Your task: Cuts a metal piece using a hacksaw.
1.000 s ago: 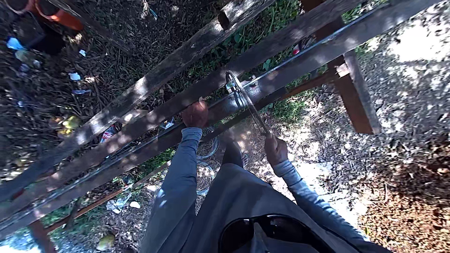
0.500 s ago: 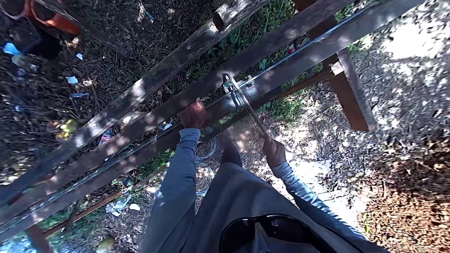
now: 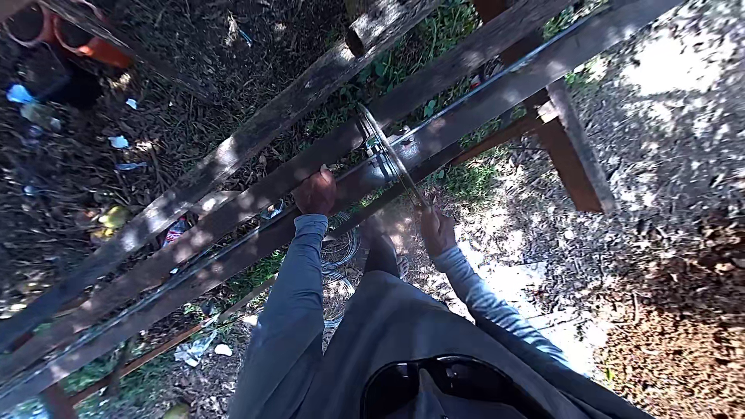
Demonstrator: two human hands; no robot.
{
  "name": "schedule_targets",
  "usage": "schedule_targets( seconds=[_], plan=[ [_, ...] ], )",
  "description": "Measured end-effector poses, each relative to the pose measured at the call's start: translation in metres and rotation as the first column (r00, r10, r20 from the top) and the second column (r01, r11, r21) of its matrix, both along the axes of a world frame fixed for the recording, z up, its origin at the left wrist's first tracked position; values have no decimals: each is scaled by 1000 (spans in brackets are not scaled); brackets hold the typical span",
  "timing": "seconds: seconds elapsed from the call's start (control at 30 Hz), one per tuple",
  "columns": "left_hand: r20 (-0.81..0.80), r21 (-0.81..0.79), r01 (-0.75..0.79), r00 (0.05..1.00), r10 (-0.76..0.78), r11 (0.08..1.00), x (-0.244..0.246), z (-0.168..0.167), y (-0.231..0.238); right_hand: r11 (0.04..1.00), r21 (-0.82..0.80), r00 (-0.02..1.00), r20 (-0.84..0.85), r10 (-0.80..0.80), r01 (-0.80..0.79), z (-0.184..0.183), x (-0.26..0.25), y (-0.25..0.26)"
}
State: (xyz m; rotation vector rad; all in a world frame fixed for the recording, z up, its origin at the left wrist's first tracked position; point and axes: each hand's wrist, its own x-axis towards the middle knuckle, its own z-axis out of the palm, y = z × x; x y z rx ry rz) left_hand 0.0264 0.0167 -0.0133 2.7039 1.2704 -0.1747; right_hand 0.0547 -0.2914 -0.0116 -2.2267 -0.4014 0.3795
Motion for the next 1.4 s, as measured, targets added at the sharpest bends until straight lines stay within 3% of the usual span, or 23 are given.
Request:
schedule_targets(
  seconds=[0.1, 0.23, 0.37, 0.47, 0.6, 0.67, 0.8, 0.9, 1.03, 1.2, 1.4],
  plan=[
    [-21, -8, -5, 1000, 5, 1000, -2, -3, 0, 1000, 6, 1000, 7, -6, 6, 6, -27, -34],
    [-1, -1, 4, 1000, -4, 1000, -1, -3, 4, 993, -119, 998, -65, 10, -17, 31, 21, 45],
    [-1, 10, 6, 1000, -6, 1000, -2, -1, 6, 1000, -21, 999, -45, -16, 15, 19, 63, 99],
    [-8, 12, -2, 1000, 2, 1000, -2, 2, 4, 999, 37, 1000, -21, 12, -11, 15, 48, 71],
    [7, 27, 8, 1000, -9, 1000, 0, -2, 3, 1000, 13, 1000, -9, 0, 0, -6, -12, -18],
    [11, 38, 6, 1000, -6, 999, -1, -5, 3, 1000, 3, 1000, 23, 5, -5, 3, -26, -33],
    [3, 14, 21, 1000, -21, 1000, 2, -3, 3, 992, -128, 997, -72, 14, -23, 29, 26, 43],
    [2, 12, 27, 1000, -27, 1000, -1, -2, 5, 998, -60, 998, -58, 2, -6, 19, 65, 91],
    [-7, 12, 22, 1000, -22, 1000, 2, 4, 0, 995, 98, 998, 54, 12, -17, 15, 66, 83],
    [-8, 16, 15, 1000, -15, 1000, -1, 1, -1, 973, 230, 998, 56, 2, -15, 44, 36, 55],
    [72, 34, 63, 995, -65, 997, -12, -7, 3, 954, 250, 971, 209, 113, -165, 85, 48, 125]
  ],
)
